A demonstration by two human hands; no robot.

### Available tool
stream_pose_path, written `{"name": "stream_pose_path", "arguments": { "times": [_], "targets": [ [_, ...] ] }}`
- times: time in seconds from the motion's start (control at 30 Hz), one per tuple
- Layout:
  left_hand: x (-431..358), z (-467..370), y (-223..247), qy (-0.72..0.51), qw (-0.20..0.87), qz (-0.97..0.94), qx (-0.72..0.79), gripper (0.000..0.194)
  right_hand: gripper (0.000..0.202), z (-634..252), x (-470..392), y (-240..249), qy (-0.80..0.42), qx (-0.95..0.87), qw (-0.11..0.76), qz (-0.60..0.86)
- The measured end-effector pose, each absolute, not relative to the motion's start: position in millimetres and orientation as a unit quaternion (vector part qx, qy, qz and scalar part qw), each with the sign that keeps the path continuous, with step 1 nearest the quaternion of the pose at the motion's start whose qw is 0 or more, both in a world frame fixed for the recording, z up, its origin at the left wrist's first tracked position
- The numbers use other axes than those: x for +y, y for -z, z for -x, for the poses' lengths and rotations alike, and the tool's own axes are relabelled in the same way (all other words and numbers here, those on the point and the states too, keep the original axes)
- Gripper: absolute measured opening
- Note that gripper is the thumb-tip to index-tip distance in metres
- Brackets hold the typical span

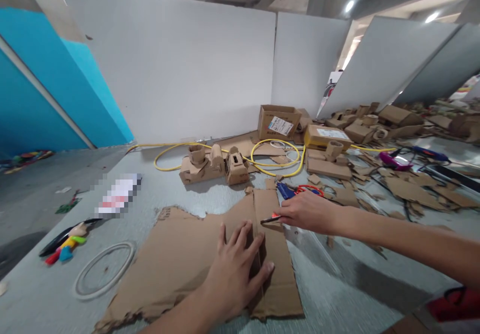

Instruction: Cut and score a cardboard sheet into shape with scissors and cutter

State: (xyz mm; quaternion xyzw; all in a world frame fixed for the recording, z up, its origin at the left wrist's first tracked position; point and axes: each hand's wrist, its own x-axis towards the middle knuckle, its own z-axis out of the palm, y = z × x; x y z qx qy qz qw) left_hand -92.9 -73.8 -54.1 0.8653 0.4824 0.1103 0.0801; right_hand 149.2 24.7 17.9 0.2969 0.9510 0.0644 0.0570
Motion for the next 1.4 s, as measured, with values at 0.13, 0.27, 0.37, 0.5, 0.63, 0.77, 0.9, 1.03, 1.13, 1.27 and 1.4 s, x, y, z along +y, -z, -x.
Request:
{"name": "stream_pose_path", "arguments": {
  "times": [0.13, 0.27, 0.37, 0.5, 0.63, 0.77, 0.9, 1.03, 1.13, 1.27, 1.4],
  "targets": [
    [-71.9, 92.0, 55.9, -0.104, 0.077, -0.866, 0.482, 0.059, 0.015, -146.4, 25.8, -16.2, -0.084, 0.952, 0.077, -0.284],
    [-69.3, 90.8, 58.4, -0.106, 0.081, -0.870, 0.475, 0.060, 0.013, -148.8, 23.6, -10.9, -0.098, 0.954, 0.078, -0.272],
    [-67.7, 90.3, 58.6, -0.103, 0.089, -0.869, 0.475, 0.062, 0.014, -152.4, 22.8, -9.4, -0.090, 0.954, 0.067, -0.279],
    [-67.2, 90.9, 58.5, -0.099, 0.092, -0.867, 0.479, 0.064, 0.013, -155.2, 24.0, -10.3, -0.099, 0.955, 0.060, -0.272],
    [-68.0, 92.1, 58.9, -0.102, 0.087, -0.868, 0.479, 0.063, 0.012, -159.2, 26.8, -9.3, -0.123, 0.958, 0.059, -0.251],
    [-68.8, 91.8, 58.0, -0.092, 0.089, -0.867, 0.482, 0.064, 0.009, -162.3, 27.8, -7.8, -0.128, 0.957, 0.054, -0.256],
    [-68.3, 89.7, 58.8, -0.093, 0.085, -0.868, 0.479, 0.064, 0.010, -158.8, 23.8, -8.4, -0.122, 0.959, 0.063, -0.247],
    [-67.9, 87.3, 59.6, -0.096, 0.084, -0.868, 0.480, 0.063, 0.010, -157.9, 20.9, -11.0, -0.126, 0.961, 0.056, -0.241],
    [-68.6, 86.5, 59.5, -0.108, 0.083, -0.865, 0.483, 0.063, 0.010, -162.8, 22.1, -13.5, -0.125, 0.960, 0.055, -0.245],
    [-69.2, 87.0, 60.1, -0.118, 0.082, -0.865, 0.480, 0.062, 0.009, -170.6, 24.0, -13.3, -0.124, 0.954, 0.060, -0.265],
    [-68.9, 86.9, 60.6, -0.107, 0.085, -0.865, 0.483, 0.063, 0.011, -172.7, 23.8, -11.6, -0.130, 0.952, 0.077, -0.267]
  ]
}}
